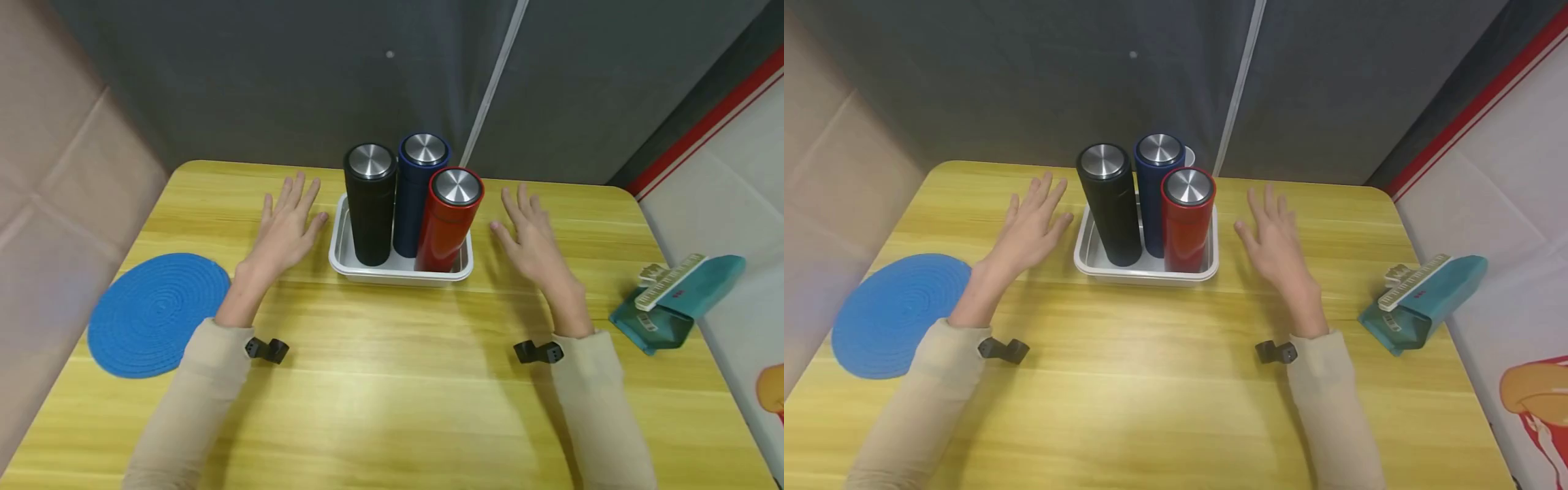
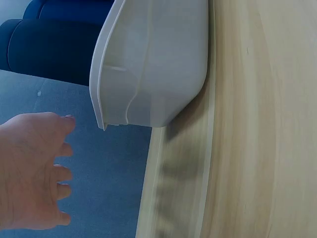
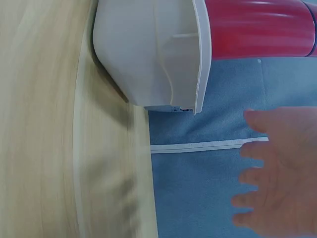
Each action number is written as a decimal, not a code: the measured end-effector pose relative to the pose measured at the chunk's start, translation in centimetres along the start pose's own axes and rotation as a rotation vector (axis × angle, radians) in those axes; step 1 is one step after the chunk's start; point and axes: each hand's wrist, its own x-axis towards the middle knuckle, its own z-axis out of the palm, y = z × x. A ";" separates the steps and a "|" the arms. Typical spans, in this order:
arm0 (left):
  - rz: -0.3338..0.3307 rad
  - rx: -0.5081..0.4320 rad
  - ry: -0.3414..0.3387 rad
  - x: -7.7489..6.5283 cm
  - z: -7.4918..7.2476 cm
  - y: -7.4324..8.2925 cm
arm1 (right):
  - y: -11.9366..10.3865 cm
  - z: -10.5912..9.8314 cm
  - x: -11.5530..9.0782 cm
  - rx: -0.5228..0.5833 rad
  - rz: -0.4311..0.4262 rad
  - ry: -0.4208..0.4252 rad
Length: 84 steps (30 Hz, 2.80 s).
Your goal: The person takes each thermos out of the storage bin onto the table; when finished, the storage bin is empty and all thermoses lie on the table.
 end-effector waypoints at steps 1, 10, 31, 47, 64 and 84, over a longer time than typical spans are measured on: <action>0.001 -0.001 -0.001 0.0 0.0 0.1 | 0.0 0.0 0.0 0.010 0.002 -0.005; 0.009 -0.029 -0.001 0.0 0.2 0.3 | -0.4 0.2 0.0 0.085 -0.013 -0.045; -0.150 -0.460 0.016 -0.7 1.2 2.6 | -1.9 -0.1 -0.9 0.210 -0.101 -0.002; -0.321 -0.888 -0.058 -1.2 1.5 2.4 | -3.8 0.8 -1.6 0.500 -0.238 -0.018; -0.317 -0.959 -0.078 -1.1 2.0 1.6 | -6.4 2.3 -1.1 0.604 -0.137 0.100; -0.342 -0.905 -0.060 -0.5 2.0 2.2 | -6.0 3.2 0.2 0.590 -0.105 0.195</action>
